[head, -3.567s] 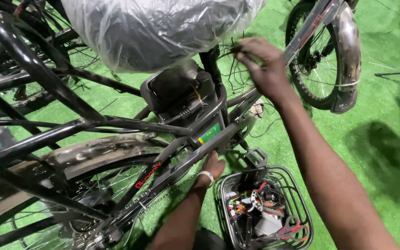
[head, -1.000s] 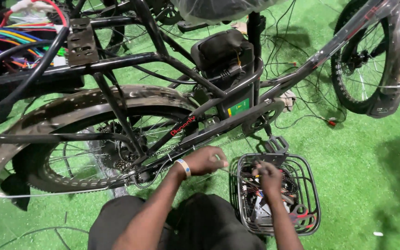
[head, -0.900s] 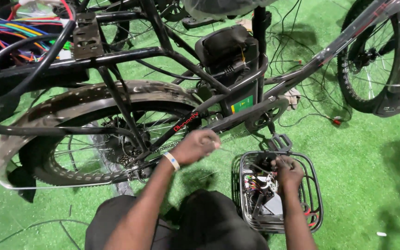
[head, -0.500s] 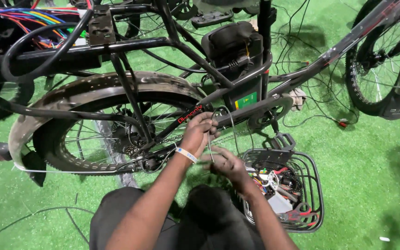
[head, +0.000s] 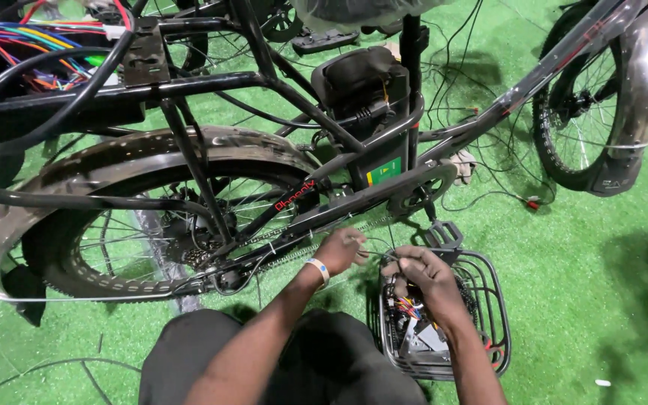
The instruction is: Connecting electrical wires and components to the controller of an electric bicycle.
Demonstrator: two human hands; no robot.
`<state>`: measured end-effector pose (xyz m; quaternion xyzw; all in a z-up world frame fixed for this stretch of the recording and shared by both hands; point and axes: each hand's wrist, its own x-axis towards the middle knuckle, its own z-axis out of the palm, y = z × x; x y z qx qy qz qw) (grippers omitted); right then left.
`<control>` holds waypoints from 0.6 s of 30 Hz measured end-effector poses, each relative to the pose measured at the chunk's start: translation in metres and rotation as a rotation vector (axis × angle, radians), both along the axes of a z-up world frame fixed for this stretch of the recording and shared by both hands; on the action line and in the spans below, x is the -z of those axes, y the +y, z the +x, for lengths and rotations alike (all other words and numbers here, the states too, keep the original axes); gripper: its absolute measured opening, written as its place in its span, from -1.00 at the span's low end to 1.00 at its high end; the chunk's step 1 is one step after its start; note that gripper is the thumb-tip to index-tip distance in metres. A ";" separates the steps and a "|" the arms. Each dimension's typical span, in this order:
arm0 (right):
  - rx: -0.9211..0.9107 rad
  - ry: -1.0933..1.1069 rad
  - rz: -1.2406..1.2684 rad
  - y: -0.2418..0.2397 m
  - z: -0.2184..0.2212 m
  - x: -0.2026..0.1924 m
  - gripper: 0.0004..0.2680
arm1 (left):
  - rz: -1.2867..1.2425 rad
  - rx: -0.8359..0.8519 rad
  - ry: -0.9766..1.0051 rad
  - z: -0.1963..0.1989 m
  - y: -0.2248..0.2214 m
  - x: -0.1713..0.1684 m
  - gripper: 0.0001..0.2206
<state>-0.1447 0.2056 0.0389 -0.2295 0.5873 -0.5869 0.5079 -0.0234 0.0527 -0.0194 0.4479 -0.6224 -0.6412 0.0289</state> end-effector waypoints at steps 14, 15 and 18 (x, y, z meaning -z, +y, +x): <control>0.498 0.147 0.277 -0.076 0.022 0.140 -0.90 | -0.575 0.100 -0.113 -0.005 -0.017 0.020 -0.66; 0.500 0.147 0.274 -0.082 0.017 0.138 -0.90 | -0.578 0.101 -0.112 -0.007 -0.019 0.021 -0.66; 0.506 0.211 0.223 -0.099 -0.001 0.151 -0.85 | -0.584 0.120 -0.125 -0.008 -0.017 0.011 -0.66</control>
